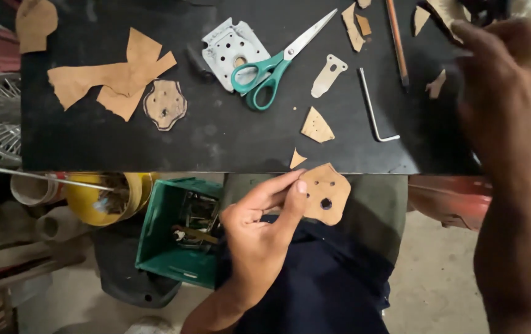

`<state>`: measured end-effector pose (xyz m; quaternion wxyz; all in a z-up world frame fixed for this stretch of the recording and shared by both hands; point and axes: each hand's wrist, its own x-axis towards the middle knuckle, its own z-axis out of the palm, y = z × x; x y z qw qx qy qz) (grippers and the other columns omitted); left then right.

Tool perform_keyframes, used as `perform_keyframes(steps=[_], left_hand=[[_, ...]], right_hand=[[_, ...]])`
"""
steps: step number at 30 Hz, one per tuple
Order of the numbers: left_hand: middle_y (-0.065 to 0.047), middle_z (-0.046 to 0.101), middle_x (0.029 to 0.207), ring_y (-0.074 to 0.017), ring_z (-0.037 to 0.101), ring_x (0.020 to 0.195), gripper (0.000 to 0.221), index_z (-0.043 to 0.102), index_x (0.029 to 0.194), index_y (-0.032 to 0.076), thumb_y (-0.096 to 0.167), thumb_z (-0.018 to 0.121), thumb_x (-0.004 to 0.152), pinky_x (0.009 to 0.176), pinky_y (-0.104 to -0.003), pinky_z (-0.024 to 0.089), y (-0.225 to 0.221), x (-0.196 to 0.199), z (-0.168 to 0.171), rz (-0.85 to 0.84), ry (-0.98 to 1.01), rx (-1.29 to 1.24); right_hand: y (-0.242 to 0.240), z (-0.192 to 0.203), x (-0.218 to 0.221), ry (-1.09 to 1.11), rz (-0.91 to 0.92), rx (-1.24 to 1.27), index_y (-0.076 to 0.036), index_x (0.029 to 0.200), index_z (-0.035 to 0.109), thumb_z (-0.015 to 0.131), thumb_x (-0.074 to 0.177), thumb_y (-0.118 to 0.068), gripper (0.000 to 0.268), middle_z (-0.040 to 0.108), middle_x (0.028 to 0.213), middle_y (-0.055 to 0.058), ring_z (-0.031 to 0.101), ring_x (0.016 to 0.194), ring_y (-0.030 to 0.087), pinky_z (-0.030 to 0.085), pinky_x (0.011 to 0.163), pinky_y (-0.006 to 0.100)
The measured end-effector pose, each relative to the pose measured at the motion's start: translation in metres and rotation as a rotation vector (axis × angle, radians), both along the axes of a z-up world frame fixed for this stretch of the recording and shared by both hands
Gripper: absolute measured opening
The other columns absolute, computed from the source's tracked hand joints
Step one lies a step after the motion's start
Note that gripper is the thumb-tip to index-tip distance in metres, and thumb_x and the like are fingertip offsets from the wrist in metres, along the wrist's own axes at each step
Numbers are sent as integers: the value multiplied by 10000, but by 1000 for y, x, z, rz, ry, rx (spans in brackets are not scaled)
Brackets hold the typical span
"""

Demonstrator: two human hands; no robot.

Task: Using a metal template to trace, cut, and mark bolt holes on cardboard pieces.

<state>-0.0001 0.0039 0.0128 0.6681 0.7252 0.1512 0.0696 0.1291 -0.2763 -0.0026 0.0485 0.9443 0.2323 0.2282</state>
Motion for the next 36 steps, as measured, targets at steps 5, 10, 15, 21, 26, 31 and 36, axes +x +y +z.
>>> perform_keyframes(steps=[5,10,15,21,26,31,36], left_hand=[[-89,829,969,-123,795,829,187,778,1020,2,141,725,907,760,-220,652,-2,0,1,-14,-1,-35],[-120,819,969,-125,783,851,206,764,1036,-27,142,705,933,777,-225,650,-11,2,-1,-41,-58,-46],[-112,819,969,-123,795,835,169,767,1023,-2,127,723,923,771,-222,660,-16,-2,-1,-63,-117,55],[-88,816,1004,-101,792,844,169,773,1066,44,144,700,951,795,-225,677,-18,-5,-6,-20,-172,168],[-87,817,988,-86,773,830,167,775,1062,39,141,701,953,779,-217,656,-19,-5,-5,2,-175,173],[-109,809,1015,-100,783,862,170,770,1053,8,123,686,959,766,-213,651,-19,-3,-3,23,-216,187],[-96,817,990,-106,789,855,155,772,1054,35,132,706,954,776,-220,654,-21,-8,-8,-4,-206,174]], right_hand=[[59,11,-90,139,130,959,146,1225,596,602,1185,130,43,541,1026,259,561,846,311,495,759,390],[73,-38,-160,233,231,1226,-76,1056,609,715,910,-64,181,657,1044,123,740,945,185,732,900,303],[107,-32,-157,142,97,1227,16,1053,627,763,867,134,258,710,1070,237,774,950,245,670,881,304],[107,-17,-148,173,139,1107,26,1010,650,798,845,129,244,723,990,211,784,908,270,669,844,318],[104,-20,-152,206,126,1098,-10,1026,664,813,851,117,263,720,1042,189,776,938,251,653,870,315],[106,-19,-152,205,127,1083,-16,1028,669,819,850,86,255,729,1051,196,767,946,248,649,882,314],[108,-18,-153,162,111,1024,-32,1009,665,818,871,81,236,717,1025,152,774,954,243,639,866,317]])
